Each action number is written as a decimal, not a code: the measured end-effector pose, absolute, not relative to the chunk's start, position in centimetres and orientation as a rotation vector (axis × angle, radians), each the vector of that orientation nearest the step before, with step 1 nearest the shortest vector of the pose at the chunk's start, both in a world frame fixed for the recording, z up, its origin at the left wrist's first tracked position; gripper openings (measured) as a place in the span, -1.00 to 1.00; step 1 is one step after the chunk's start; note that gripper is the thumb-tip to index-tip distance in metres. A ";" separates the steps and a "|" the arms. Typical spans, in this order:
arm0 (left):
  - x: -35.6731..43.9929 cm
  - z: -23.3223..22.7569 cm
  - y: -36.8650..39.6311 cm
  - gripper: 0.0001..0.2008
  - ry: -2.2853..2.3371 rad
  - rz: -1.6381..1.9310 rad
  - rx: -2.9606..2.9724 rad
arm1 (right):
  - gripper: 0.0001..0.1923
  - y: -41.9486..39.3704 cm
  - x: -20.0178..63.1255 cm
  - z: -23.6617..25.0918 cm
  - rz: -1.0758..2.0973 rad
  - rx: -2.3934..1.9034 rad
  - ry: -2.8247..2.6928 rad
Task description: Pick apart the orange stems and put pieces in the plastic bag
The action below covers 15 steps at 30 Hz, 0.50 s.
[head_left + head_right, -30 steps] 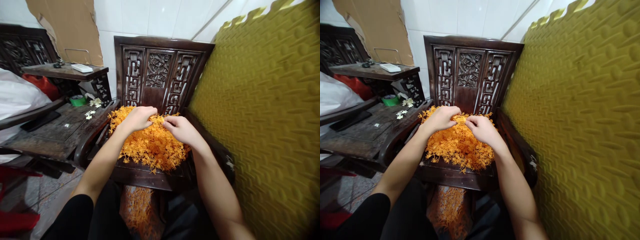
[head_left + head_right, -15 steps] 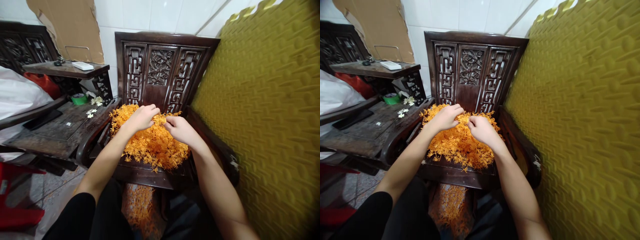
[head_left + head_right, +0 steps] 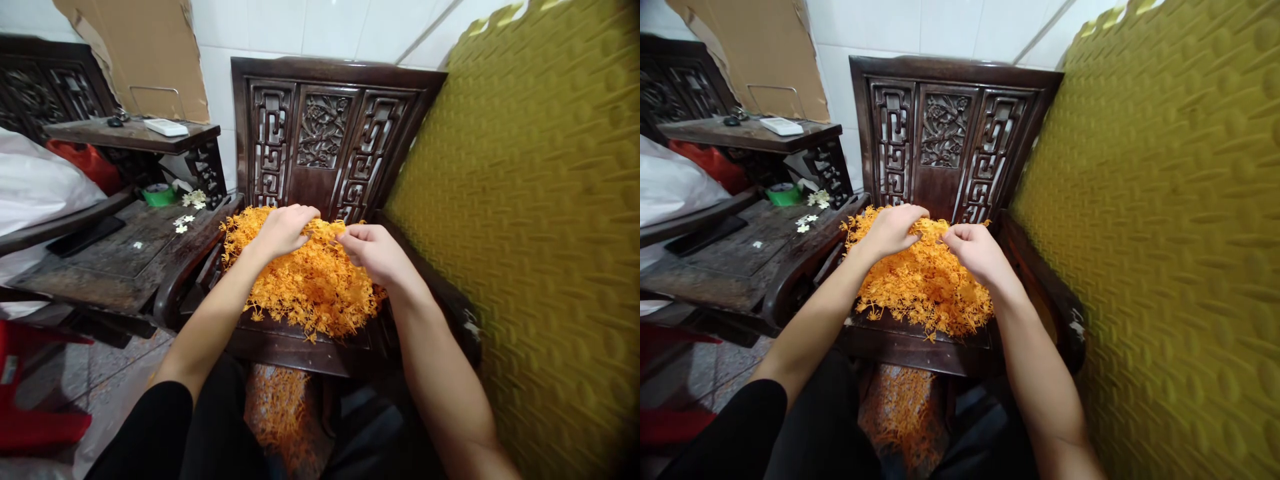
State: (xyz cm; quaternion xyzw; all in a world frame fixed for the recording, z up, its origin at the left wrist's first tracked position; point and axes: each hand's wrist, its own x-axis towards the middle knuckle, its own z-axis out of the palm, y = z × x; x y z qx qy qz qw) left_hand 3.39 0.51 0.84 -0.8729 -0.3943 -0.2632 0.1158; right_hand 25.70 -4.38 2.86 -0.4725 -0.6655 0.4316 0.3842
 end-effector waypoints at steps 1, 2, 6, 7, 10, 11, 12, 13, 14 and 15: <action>3.4 0.8 0.5 -0.62 -1.181 -0.796 -2.564 | -0.54 -4.4 25.8 2.9 1.174 -1.181 -1.660; 3.4 0.8 0.5 -0.62 -1.207 -0.811 -2.570 | -0.54 -4.4 25.8 3.0 1.231 -1.167 -1.636; 3.1 1.0 0.6 -0.78 -1.249 -0.753 -2.562 | -0.53 -4.6 25.6 3.0 1.282 -1.171 -1.621; 3.0 1.1 0.6 -0.82 -1.254 -0.727 -2.548 | -0.54 -4.6 25.5 3.0 1.262 -1.183 -1.636; 2.6 1.1 0.7 -0.85 -1.276 -0.677 -2.504 | -0.61 -4.7 25.5 2.8 1.169 -1.222 -1.715; 2.5 0.9 0.9 -0.84 -1.283 -0.670 -2.492 | -0.64 -4.8 25.5 2.7 1.134 -1.229 -1.748; 2.4 0.7 1.1 -0.84 -1.289 -0.665 -2.479 | -0.66 -4.9 25.4 2.7 1.099 -1.234 -1.779; 2.3 0.4 1.3 -0.84 -1.293 -0.659 -2.467 | -0.66 -5.1 25.4 2.7 1.064 -1.240 -1.808; 2.2 0.0 1.5 -0.83 -1.295 -0.652 -2.459 | -0.65 -5.3 25.3 2.7 1.026 -1.252 -1.833; 2.1 -0.4 1.8 -0.83 -1.296 -0.644 -2.452 | -0.65 -5.5 25.1 2.7 0.985 -1.269 -1.859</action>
